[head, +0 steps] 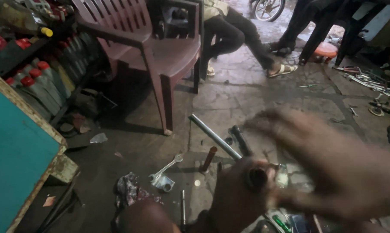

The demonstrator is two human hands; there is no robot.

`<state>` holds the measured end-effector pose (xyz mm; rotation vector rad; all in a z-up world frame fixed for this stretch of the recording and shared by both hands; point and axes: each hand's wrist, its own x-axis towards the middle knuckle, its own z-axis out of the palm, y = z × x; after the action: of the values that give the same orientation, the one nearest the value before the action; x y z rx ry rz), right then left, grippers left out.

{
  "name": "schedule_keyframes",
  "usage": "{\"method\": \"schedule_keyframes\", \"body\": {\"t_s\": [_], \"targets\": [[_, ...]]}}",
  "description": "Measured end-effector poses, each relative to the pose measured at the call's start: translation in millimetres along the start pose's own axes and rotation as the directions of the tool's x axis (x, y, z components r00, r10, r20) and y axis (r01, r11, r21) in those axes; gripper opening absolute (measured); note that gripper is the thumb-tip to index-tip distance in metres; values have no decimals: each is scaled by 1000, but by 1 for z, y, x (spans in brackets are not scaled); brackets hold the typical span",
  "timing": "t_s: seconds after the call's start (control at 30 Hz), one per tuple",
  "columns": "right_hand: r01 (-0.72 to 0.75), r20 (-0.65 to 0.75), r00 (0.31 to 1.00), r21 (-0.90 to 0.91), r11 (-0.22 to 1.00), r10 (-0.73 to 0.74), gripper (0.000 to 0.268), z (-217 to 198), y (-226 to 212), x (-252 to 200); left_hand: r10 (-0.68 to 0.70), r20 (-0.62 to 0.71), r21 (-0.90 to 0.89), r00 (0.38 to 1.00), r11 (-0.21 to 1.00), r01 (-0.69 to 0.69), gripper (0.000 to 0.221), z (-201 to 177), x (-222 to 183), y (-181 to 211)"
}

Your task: Pouring fork oil into motorcycle suspension components and assembling them.

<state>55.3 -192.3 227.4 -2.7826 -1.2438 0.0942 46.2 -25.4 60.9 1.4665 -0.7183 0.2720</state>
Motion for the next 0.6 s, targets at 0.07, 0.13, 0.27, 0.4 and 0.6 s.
{"method": "schedule_keyframes", "body": {"t_s": [0.07, 0.13, 0.27, 0.4, 0.6], "targets": [[-66, -54, 996, 7, 998, 66, 95, -24, -1, 7, -68, -5, 69, 998, 995, 68, 16, 1, 4, 3], [-138, -112, 984, 14, 990, 139, 93, -36, -9, 18, -129, -8, 136, 992, 982, 129, 19, 4, 6, -1], [-179, -166, 968, 66, 982, 187, 91, 5, -20, 55, -51, -28, 52, 998, 997, 52, 10, 10, 8, -15], [82, -36, 996, -46, 996, -84, 102, 60, -35, 85, -87, -29, 165, 996, 982, 91, 11, 3, 14, -9], [26, -35, 999, 245, 969, -18, 102, 40, -31, 79, -57, -65, 212, 996, 975, 70, 14, -1, 9, 10]]}}
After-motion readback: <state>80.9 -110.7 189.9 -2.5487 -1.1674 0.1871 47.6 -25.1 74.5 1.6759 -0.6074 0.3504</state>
